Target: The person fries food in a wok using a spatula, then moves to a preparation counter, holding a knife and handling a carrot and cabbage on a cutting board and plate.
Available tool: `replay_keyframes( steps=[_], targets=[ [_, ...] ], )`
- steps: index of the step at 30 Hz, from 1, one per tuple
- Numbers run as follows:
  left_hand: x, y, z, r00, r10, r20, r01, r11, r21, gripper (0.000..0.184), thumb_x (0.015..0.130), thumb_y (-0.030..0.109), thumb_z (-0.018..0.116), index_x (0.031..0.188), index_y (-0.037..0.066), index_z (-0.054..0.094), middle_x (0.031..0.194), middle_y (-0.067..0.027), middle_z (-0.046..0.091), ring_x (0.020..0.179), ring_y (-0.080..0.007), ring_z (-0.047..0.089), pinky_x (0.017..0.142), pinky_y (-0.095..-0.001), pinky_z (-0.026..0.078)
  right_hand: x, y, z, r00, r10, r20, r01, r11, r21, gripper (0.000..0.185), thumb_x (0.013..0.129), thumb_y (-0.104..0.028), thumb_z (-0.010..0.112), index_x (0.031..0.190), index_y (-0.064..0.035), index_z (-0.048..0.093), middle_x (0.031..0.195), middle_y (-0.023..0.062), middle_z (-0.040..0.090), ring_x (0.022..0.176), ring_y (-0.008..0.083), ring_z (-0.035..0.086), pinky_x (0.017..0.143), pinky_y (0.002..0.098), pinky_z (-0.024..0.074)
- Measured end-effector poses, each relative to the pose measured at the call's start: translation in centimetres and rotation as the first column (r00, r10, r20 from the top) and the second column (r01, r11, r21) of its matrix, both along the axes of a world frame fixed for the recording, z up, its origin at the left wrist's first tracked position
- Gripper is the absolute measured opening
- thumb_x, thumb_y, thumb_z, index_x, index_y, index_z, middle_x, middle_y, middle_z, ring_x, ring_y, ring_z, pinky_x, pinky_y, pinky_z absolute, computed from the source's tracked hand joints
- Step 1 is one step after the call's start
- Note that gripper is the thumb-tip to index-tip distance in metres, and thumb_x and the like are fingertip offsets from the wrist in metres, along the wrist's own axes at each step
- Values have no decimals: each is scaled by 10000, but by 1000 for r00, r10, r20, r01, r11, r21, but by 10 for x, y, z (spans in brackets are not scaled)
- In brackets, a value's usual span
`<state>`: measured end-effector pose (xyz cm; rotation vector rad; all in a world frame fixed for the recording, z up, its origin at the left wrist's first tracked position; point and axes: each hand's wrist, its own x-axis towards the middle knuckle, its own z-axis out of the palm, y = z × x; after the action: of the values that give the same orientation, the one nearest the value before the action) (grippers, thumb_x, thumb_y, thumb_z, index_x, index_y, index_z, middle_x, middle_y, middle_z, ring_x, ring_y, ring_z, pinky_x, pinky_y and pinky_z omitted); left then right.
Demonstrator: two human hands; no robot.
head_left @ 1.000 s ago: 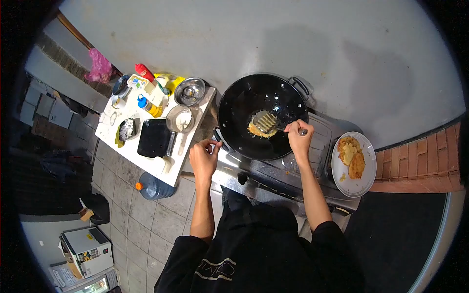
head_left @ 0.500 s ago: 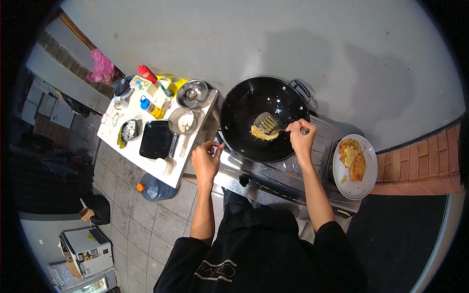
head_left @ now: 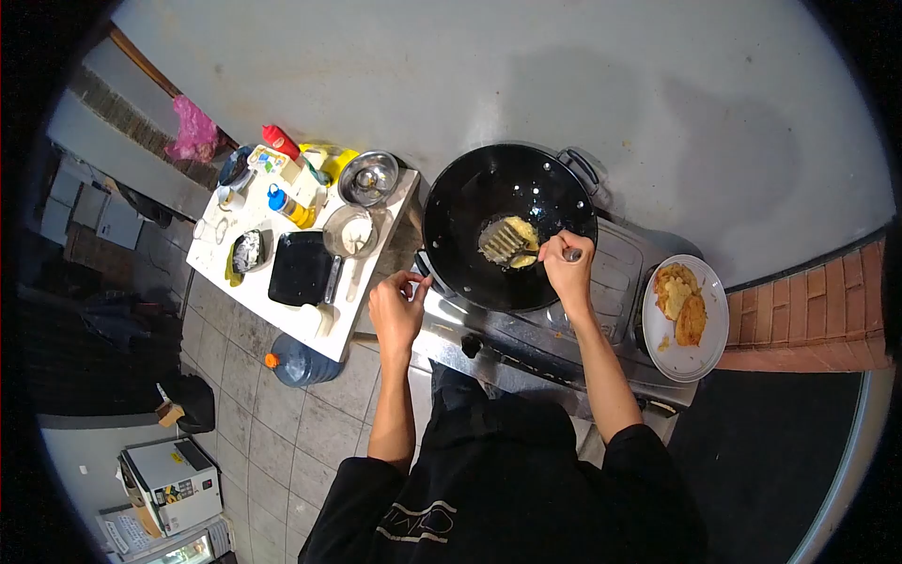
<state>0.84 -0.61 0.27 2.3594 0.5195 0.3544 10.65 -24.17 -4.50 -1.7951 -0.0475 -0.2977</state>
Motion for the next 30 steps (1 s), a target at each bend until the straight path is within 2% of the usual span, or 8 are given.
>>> replay_keyframes(
  steps=[5, 7, 10, 15, 22, 26, 29, 30],
  targets=[
    [0, 0, 0, 1000, -4, 10, 4, 1000, 15, 190, 746, 210, 768, 773, 38, 692, 535, -78, 482, 491, -234, 510, 511, -368, 396, -7, 0, 17, 1000, 9, -21, -9, 1000, 21, 197, 768, 7, 493, 573, 33, 516, 525, 106, 573, 519, 130, 568, 505, 301, 427],
    [0, 0, 1, 1000, -8, 17, 7, 1000, 20, 189, 745, 212, 769, 772, 41, 695, 530, -75, 478, 486, -226, 505, 507, -365, 393, -8, -4, 15, 998, -61, 36, 60, 998, 6, 196, 778, 5, 486, 593, 41, 540, 546, 101, 590, 529, 125, 569, 522, 288, 435],
    [-1, -1, 3, 1000, -11, 17, 11, 1000, 14, 189, 745, 214, 770, 773, 42, 699, 525, -74, 475, 481, -217, 498, 503, -361, 390, -7, -10, 18, 989, -145, 3, 144, 987, 71, 207, 780, 8, 474, 591, 43, 551, 554, 108, 597, 528, 128, 567, 529, 285, 434],
    [-1, 0, -2, 997, -26, 66, 25, 1000, 16, 191, 742, 216, 772, 774, 41, 703, 521, -71, 470, 472, -203, 487, 493, -351, 382, -2, -13, 16, 990, -139, 3, 139, 989, 59, 224, 781, 6, 466, 571, 42, 534, 542, 104, 588, 523, 129, 563, 518, 287, 422],
    [-1, 0, 0, 1000, -4, 8, 4, 1000, 22, 214, 741, 223, 774, 775, 25, 702, 515, -72, 461, 459, -193, 456, 479, -354, 364, 1, -6, 9, 995, -75, -66, 79, 995, 63, 238, 780, 6, 470, 545, 28, 496, 502, 84, 540, 495, 119, 534, 479, 297, 384],
    [-2, -1, -1, 999, -6, 43, 5, 1000, 24, 221, 743, 232, 773, 774, 26, 700, 516, -75, 459, 461, -199, 455, 480, -357, 365, -3, -10, 14, 998, -53, -34, 55, 998, 38, 237, 785, 6, 470, 552, 32, 506, 514, 82, 555, 511, 108, 538, 495, 288, 399],
    [-3, -1, -1, 999, -11, 51, 10, 1000, 27, 218, 744, 230, 771, 774, 26, 699, 519, -76, 459, 468, -211, 467, 487, -360, 370, -7, -14, 15, 999, -45, -28, 48, 996, 81, 228, 792, 11, 460, 575, 37, 525, 551, 78, 586, 538, 101, 544, 525, 270, 416],
    [-3, -1, 0, 999, -12, 49, 11, 1000, 25, 215, 745, 228, 769, 773, 27, 699, 520, -76, 459, 472, -217, 473, 491, -362, 373, -9, -16, 15, 997, -59, -41, 65, 985, 158, 224, 794, 16, 454, 587, 40, 533, 571, 78, 600, 549, 102, 549, 539, 265, 422]
  ],
)
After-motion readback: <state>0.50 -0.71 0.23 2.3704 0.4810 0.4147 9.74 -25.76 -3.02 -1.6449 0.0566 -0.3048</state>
